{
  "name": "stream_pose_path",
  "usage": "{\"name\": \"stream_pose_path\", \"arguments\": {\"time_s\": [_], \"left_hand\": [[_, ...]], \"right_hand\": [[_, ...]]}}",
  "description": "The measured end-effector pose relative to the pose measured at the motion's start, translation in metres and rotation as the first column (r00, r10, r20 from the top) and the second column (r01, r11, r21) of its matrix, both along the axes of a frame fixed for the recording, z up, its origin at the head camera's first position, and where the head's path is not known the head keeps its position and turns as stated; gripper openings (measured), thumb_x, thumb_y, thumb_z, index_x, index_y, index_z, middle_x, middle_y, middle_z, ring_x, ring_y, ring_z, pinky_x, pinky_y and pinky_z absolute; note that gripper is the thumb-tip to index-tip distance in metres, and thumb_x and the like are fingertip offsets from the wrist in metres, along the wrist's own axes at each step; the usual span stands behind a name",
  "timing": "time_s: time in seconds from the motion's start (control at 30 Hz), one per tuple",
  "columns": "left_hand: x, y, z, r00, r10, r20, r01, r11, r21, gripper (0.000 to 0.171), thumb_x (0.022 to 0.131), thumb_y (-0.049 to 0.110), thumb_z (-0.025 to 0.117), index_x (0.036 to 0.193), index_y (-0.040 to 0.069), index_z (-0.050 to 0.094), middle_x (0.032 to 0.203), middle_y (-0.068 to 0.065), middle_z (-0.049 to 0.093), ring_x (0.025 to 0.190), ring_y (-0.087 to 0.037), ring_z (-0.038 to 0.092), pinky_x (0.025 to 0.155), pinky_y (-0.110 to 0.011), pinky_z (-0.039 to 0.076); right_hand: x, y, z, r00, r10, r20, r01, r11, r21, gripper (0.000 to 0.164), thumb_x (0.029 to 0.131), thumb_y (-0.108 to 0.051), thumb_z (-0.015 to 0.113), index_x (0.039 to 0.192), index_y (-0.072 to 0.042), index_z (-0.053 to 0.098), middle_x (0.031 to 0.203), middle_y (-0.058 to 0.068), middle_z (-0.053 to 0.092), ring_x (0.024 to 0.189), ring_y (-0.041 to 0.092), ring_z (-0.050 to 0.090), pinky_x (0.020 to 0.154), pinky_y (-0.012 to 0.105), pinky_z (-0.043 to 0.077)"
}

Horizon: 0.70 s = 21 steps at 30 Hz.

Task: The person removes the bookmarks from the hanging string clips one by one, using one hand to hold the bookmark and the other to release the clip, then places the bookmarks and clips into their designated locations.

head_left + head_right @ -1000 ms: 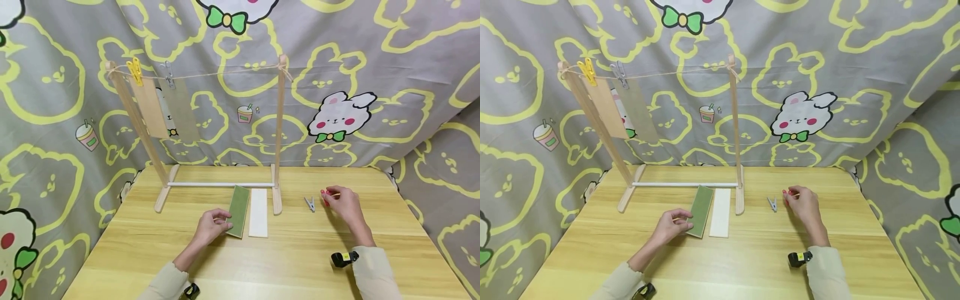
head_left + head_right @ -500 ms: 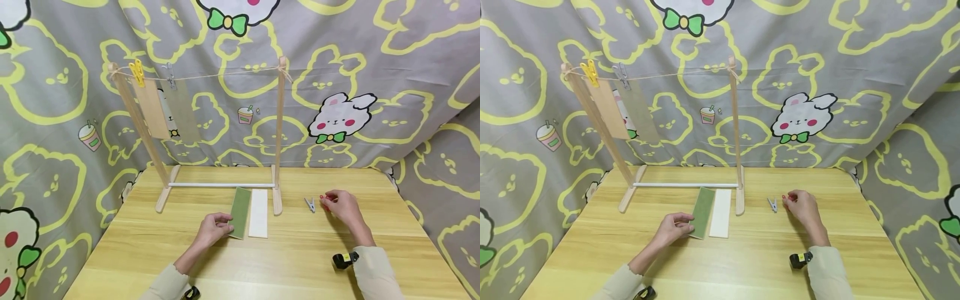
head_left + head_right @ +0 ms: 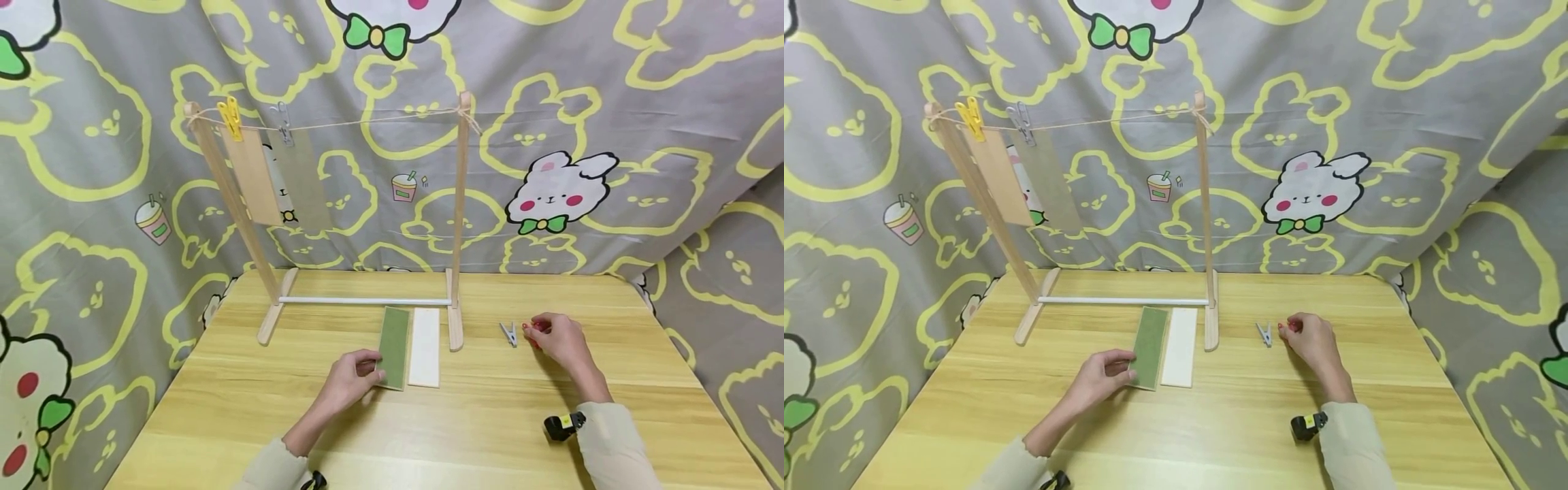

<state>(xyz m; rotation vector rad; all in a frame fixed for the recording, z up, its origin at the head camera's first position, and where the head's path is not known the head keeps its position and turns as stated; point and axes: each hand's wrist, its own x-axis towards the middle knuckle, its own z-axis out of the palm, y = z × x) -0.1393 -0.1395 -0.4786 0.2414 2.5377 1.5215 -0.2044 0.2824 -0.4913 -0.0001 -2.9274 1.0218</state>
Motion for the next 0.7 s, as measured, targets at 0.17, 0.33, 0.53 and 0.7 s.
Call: {"name": "stream_pose_path", "arguments": {"time_s": [0.17,0.33,0.53,0.7], "left_hand": [[0.0017,-0.0014,0.0019,1.0,-0.029,-0.006,0.029,0.999,-0.021,0.042,0.094,0.013,0.073,0.128,-0.009,0.063,0.128,-0.029,0.065,0.12,-0.046,0.061,0.104,-0.059,0.048],[0.0027,-0.0041,0.0038,0.998,-0.058,-0.009,0.057,0.998,-0.035,0.044,0.096,0.014,0.072,0.132,-0.009,0.06,0.134,-0.029,0.06,0.126,-0.049,0.055,0.107,-0.062,0.044],[0.0039,-0.0071,0.0043,0.996,-0.094,0.002,0.094,0.994,-0.053,0.046,0.096,0.017,0.072,0.134,-0.006,0.059,0.138,-0.029,0.056,0.129,-0.051,0.051,0.108,-0.065,0.041],[0.001,-0.0094,0.0047,0.993,-0.116,-0.009,0.116,0.993,-0.018,0.045,0.096,0.016,0.072,0.134,-0.005,0.059,0.137,-0.031,0.056,0.127,-0.054,0.052,0.103,-0.066,0.046]], "right_hand": [[0.0,-0.0022,0.0001,1.0,-0.004,0.011,0.004,1.0,0.009,0.039,0.097,-0.019,0.071,0.12,0.012,0.066,0.095,0.02,0.07,0.083,0.03,0.065,0.068,0.04,0.056],[-0.0002,-0.0025,0.0005,1.0,0.008,0.018,-0.009,1.0,0.012,0.038,0.098,-0.019,0.07,0.12,0.011,0.066,0.096,0.019,0.071,0.086,0.033,0.067,0.073,0.047,0.057],[0.0017,-0.0034,0.0016,0.999,0.012,0.034,-0.013,1.0,0.02,0.039,0.099,-0.021,0.069,0.122,0.011,0.065,0.096,0.018,0.071,0.087,0.033,0.066,0.075,0.049,0.057],[0.0055,-0.0024,0.006,0.999,0.023,0.031,-0.023,1.0,0.01,0.043,0.101,-0.022,0.066,0.127,0.011,0.062,0.106,0.023,0.07,0.097,0.039,0.066,0.08,0.052,0.057]]}}
